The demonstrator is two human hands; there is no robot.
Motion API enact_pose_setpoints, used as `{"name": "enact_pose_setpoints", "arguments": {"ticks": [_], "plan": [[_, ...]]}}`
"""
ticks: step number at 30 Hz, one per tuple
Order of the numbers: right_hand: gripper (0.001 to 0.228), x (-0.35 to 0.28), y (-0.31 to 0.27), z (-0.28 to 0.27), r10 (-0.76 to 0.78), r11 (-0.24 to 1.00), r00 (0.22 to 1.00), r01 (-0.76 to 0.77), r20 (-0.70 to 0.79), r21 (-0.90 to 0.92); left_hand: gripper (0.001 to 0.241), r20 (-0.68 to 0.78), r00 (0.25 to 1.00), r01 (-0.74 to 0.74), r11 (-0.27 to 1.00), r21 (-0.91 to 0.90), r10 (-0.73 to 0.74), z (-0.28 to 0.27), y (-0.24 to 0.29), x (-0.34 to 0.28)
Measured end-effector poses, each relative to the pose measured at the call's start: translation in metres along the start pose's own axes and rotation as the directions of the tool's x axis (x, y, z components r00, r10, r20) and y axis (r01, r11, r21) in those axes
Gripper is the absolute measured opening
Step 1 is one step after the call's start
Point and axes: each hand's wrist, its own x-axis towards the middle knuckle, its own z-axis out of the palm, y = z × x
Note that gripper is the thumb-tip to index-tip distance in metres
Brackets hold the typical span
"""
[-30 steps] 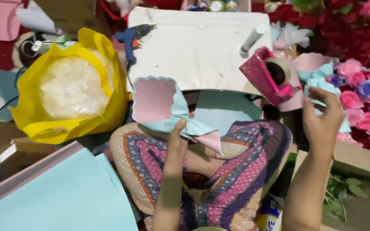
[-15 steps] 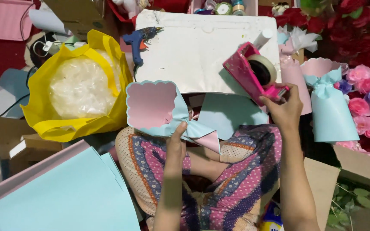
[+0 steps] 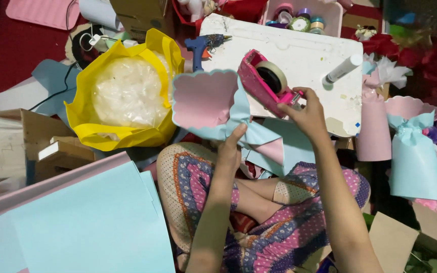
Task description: Preparing and assembling decorative paper layers for a flower bouquet wrap, then moving the finished piece to a storage rack.
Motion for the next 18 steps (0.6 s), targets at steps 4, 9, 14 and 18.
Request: {"name": "enact_pose_setpoints", "arguments": {"ticks": [4,9,14,18], "plan": [[0.034,0.013,-0.003,-0.014,-0.113,0.983,0.988,0.125,-0.103,0.13,0.064,0.157,0.972,-0.155,0.979,-0.131,0.175,0.036,0.018,0.038],[0.033,0.042,0.004,-0.006,-0.074,0.985,0.997,0.077,-0.02,0.157,0.076,0.275,0.961,-0.023,1.0,0.008,0.02,0.066,0.018,0.09],[0.042,0.042,-0.04,-0.01,0.126,0.99,0.984,-0.115,0.13,-0.087,0.093,0.143,0.986,0.078,0.996,0.031,-0.082,0.067,0.03,0.096],[0.051,0.044,-0.05,-0.013,0.162,0.975,0.974,-0.133,0.157,-0.175,0.082,0.107,0.993,0.053,0.998,0.022,-0.055,0.06,0.024,0.102]]}}
